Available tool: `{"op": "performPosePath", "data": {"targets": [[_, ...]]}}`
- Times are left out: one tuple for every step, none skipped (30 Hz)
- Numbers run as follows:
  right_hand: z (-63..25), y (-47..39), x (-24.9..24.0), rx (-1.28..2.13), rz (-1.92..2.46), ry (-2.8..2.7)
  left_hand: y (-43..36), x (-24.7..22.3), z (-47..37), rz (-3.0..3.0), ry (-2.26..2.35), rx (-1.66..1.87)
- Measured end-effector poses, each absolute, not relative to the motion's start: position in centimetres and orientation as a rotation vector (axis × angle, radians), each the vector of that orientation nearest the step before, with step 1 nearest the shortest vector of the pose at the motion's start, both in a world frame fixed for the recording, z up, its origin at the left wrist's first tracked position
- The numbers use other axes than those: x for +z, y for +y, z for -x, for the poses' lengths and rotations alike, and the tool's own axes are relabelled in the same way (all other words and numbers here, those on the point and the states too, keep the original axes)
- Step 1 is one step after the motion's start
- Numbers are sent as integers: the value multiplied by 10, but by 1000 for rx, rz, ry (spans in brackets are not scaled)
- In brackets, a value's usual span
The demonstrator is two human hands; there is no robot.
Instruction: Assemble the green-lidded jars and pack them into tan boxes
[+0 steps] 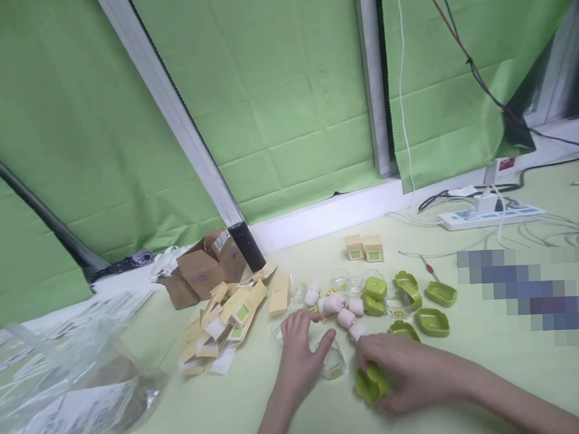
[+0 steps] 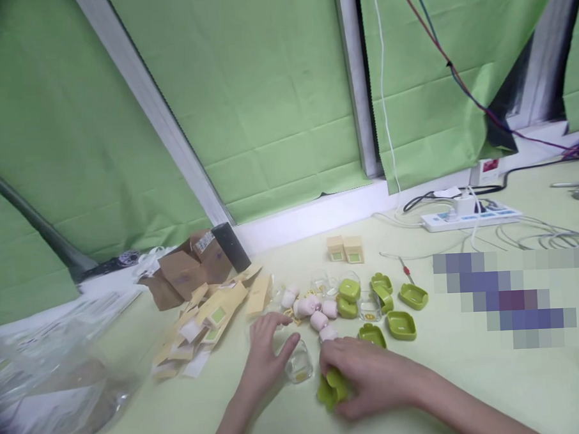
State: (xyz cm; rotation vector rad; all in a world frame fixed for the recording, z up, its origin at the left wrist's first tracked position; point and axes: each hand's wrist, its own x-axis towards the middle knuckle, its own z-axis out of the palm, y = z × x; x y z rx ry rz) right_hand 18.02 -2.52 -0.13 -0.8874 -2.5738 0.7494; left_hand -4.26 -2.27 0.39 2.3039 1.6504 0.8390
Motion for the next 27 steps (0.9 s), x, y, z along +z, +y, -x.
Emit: {"op": "performPosePath", "data": {"targets": [[-179,-26,-5,724,883,-2582,-24,4,41,-2314,1623,847],[-179,-26,-7,709,874,-2590,-25,4,39,-2346,1593,840],[-179,-26,-7,703,867,-2596,-26,4,38,-2395,1562,821],[-181,-25,-7,705,857,-2599,-26,3,37,-2448,1541,799],[-182,-23,-5,707,846,-2593,-27,3,36,-2486,1540,786],[-185,-20,-3,693,843,-2569,-26,3,37,-2501,1562,783],[-187,-16,0,660,852,-2528,-25,4,38,-2491,1602,788],[-190,-12,2,609,876,-2474,-23,5,40,-2467,1649,788],[-192,-6,4,549,913,-2413,-20,6,42,-2443,1690,777],[-195,-1,6,487,956,-2355,-18,9,43,-2435,1718,755],[-196,5,7,433,996,-2309,-15,12,44,-2447,1734,722],[-197,9,6,394,1025,-2282,-12,15,43,-2478,1739,676],[-197,13,6,370,1039,-2272,-9,17,42,-2517,1741,628],[-195,14,4,352,1041,-2273,-6,20,39,-2554,1743,586],[-193,14,2,340,1031,-2287,-3,22,36,-2582,1751,554],[-190,13,1,332,1014,-2307,0,24,33,-2601,1763,530],[-186,11,-1,327,994,-2328,3,26,31,-2611,1778,514],[-182,8,-3,324,978,-2346,7,27,29,-2613,1797,503],[-178,5,-4,323,965,-2357,9,27,29,-2606,1824,491],[-176,2,-5,322,959,-2362,12,28,29,-2597,1853,468],[-174,0,-6,323,956,-2362,14,27,29,-2586,1880,436],[-173,-2,-6,323,956,-2357,16,26,30,-2574,1895,395],[-173,-3,-6,325,956,-2352,17,25,31,-2561,1899,351],[-174,-3,-6,327,956,-2347,19,23,31,-2550,1895,309],[-175,-4,-6,331,955,-2341,21,20,30,-2538,1887,274],[-177,-4,-5,336,954,-2335,24,17,29,-2526,1880,250],[-178,-4,-5,341,951,-2329,26,13,27,-2515,1877,238]]}}
